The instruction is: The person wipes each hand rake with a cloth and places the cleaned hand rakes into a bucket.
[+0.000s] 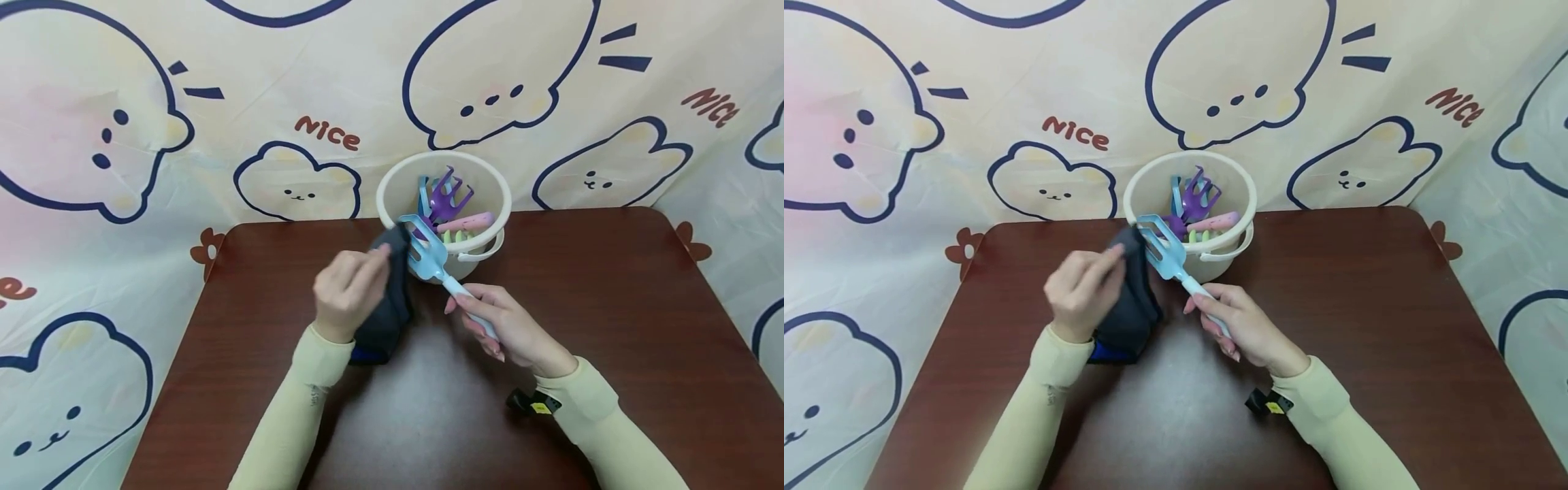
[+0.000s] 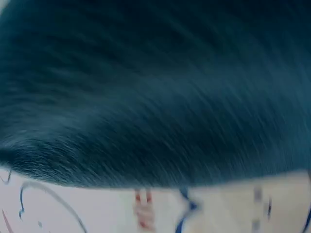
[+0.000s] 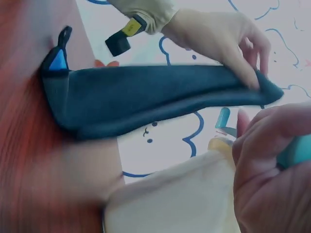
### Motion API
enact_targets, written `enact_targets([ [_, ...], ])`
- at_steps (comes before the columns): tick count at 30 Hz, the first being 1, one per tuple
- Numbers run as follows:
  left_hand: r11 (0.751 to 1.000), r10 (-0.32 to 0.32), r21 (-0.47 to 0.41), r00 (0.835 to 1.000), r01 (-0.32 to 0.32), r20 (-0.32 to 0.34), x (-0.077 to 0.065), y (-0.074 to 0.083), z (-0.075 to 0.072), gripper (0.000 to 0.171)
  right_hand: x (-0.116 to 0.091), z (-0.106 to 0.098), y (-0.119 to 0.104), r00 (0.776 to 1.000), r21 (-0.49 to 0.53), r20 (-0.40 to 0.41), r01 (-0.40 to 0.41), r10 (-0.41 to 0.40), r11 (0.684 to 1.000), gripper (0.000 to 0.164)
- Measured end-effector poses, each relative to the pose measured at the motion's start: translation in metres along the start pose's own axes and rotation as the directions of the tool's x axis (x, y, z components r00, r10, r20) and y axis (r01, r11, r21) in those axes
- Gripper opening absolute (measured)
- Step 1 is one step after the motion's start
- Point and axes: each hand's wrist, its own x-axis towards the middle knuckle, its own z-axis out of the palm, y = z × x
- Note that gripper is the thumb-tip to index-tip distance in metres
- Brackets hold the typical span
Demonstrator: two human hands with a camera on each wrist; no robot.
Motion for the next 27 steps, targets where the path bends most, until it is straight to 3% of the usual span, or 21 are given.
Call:
enact_targets([
  [2, 0.992, 0.006, -0.128, 0.99, 0.012, 0.144, -0.004, 0.011, 0.006, 0.02, -0.001, 0.0, 0.0, 1.0, 0.02, 0.027, -0.001, 0.0, 1.0, 0.037],
  [6, 0.962, -0.027, -0.245, 0.939, 0.117, 0.342, -0.012, 0.029, 0.015, 0.016, -0.002, 0.0, 0.001, 0.998, 0.044, 0.066, 0.018, -0.021, 0.999, 0.036],
  [11, 0.928, -0.184, -0.224, 0.888, 0.299, 0.421, -0.012, 0.031, 0.016, 0.01, -0.001, 0.0, 0.002, 0.995, 0.07, 0.093, 0.012, -0.018, 0.998, 0.032],
  [13, 0.922, -0.218, -0.203, 0.875, 0.33, 0.433, -0.011, 0.029, 0.015, 0.008, 0.0, 0.0, 0.003, 0.995, 0.073, 0.102, 0.0, -0.007, 0.997, 0.033],
  [15, 0.938, -0.215, -0.158, 0.876, 0.308, 0.432, -0.009, 0.027, 0.015, 0.005, 0.0, 0.0, 0.004, 0.995, 0.072, 0.103, -0.009, 0.001, 0.997, 0.034],
  [19, 0.976, -0.183, -0.04, 0.908, 0.214, 0.376, -0.006, 0.022, 0.014, 0.006, 0.0, 0.001, 0.004, 0.993, 0.054, 0.12, 0.006, -0.012, 0.999, 0.033],
  [22, 0.984, -0.175, 0.025, 0.928, 0.177, 0.327, -0.004, 0.017, 0.012, 0.01, 0.0, 0.001, 0.003, 0.99, 0.036, 0.137, 0.021, -0.026, 0.999, 0.031],
  [27, 0.99, -0.138, 0.057, 0.951, 0.128, 0.275, -0.004, 0.012, 0.01, 0.007, -0.003, 0.001, 0.001, 0.991, 0.011, 0.132, 0.033, -0.034, 0.999, 0.033],
])
